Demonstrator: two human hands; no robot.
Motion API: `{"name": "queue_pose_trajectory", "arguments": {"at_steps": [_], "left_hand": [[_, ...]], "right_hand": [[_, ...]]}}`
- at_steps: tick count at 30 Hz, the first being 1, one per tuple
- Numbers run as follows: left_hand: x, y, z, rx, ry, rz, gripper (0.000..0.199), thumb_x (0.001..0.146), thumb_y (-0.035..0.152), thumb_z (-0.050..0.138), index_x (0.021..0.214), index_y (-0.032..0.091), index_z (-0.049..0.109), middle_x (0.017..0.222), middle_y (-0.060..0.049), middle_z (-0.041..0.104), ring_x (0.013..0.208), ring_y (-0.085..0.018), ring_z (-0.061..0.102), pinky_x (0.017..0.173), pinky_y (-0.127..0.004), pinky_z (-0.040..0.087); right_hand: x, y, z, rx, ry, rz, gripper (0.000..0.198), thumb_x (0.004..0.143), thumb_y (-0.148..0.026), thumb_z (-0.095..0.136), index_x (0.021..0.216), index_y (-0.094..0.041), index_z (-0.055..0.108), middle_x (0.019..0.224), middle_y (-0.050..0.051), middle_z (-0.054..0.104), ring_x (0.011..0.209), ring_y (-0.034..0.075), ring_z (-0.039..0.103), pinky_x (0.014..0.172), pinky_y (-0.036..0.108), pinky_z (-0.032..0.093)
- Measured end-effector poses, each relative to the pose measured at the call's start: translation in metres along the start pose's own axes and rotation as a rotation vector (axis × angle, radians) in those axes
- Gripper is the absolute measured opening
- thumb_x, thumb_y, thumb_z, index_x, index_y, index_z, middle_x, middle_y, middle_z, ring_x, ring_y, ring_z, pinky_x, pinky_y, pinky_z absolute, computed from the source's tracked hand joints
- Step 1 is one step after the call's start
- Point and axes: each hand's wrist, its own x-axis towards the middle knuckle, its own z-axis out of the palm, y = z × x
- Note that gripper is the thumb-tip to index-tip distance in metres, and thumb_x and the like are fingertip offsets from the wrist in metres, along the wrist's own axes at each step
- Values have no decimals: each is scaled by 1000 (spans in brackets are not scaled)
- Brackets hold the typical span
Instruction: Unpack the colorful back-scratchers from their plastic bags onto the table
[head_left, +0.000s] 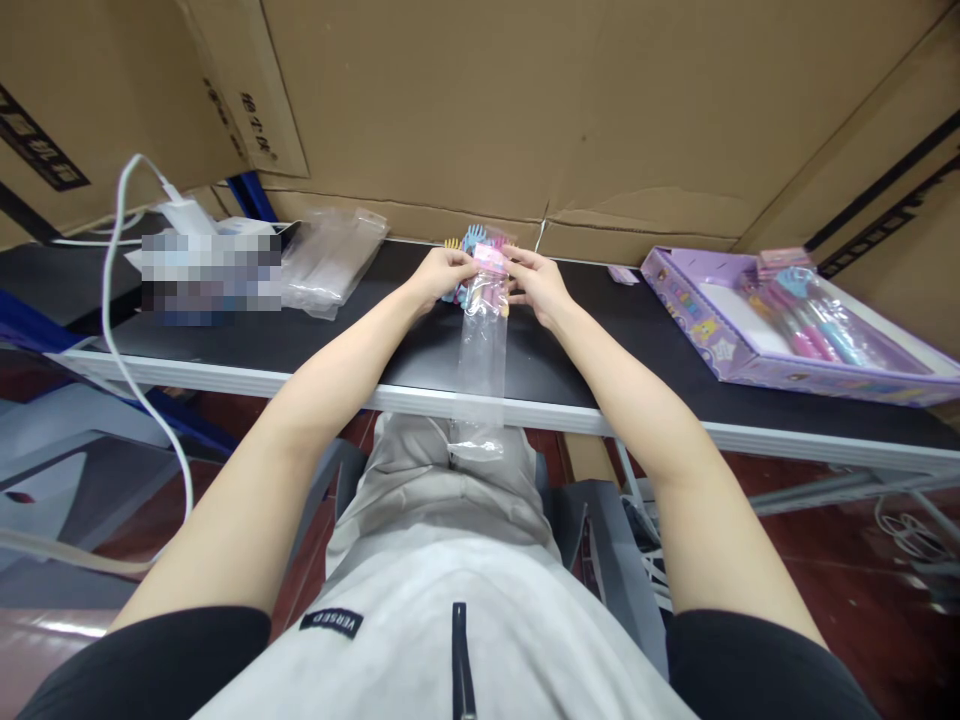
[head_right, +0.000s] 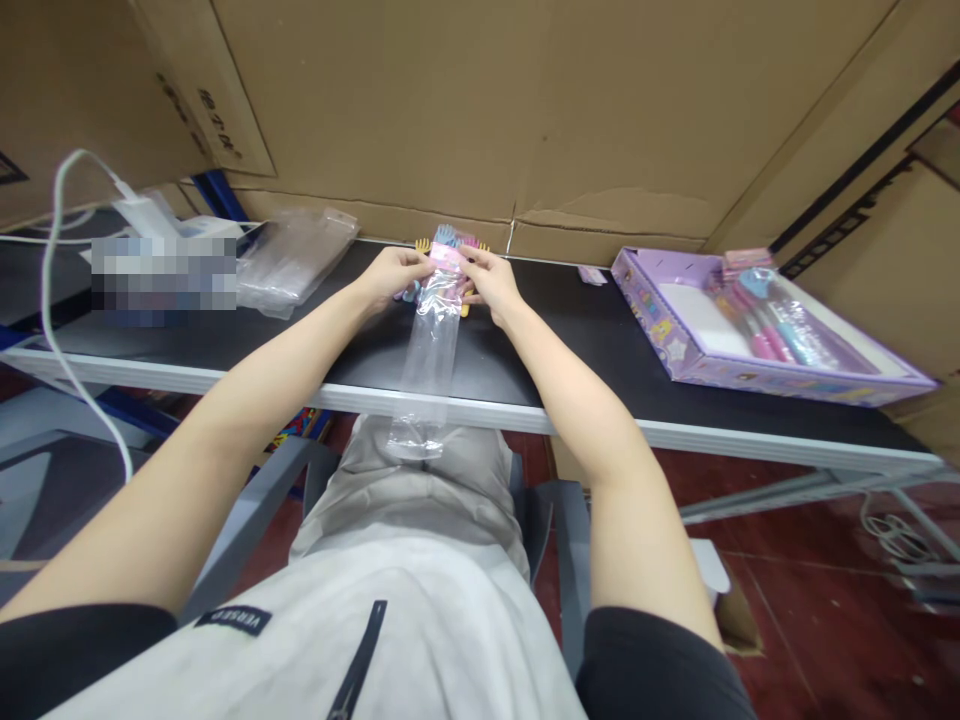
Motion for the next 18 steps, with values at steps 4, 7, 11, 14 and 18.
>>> {"name": "queue_pose_trajectory", "arguments": {"at_steps": [4, 7, 11, 14, 18], "left_hand": [[2, -2, 0, 53, -17, 21, 20, 79, 8, 73, 64, 16, 62, 53, 3, 55, 49, -8, 42, 54, -22, 35], [4, -5, -1, 106, -3, 19, 19, 76, 8, 74, 64, 16, 62, 55, 2, 55, 53, -10, 46, 59, -23, 39], [8, -9, -2, 138, 56, 44, 18, 75, 7, 69, 62, 16, 62, 57, 1, 57, 57, -12, 50, 62, -23, 40], [8, -11, -3, 147, 81, 49, 22, 77, 8, 66, 58, 17, 61, 52, 1, 54, 55, -11, 45, 58, -22, 38], [8, -10, -4, 122, 112, 40, 25, 78, 8, 64, 56, 18, 60, 48, 3, 49, 53, -10, 41, 55, -20, 37]], "right_hand": [[-4, -3, 1, 22, 19, 11, 24, 93, -21, 73, 117, -24, 71, 85, -3, 68, 63, 8, 62, 64, 22, 61], [-7, -5, 2, 44, 42, 2, 13, 91, -19, 73, 103, -23, 69, 84, -4, 66, 68, 9, 63, 66, 22, 61], [-6, -3, 2, 44, 62, -65, 15, 86, -20, 78, 93, -23, 64, 86, -4, 65, 84, 11, 66, 77, 24, 61], [-2, 1, 2, -3, 67, -133, 16, 83, -21, 79, 87, -22, 64, 88, -2, 67, 95, 14, 67, 85, 28, 61], [2, 5, 3, -119, 49, -240, 19, 81, -24, 81, 79, -22, 62, 90, 2, 69, 105, 19, 67, 96, 33, 58]]}}
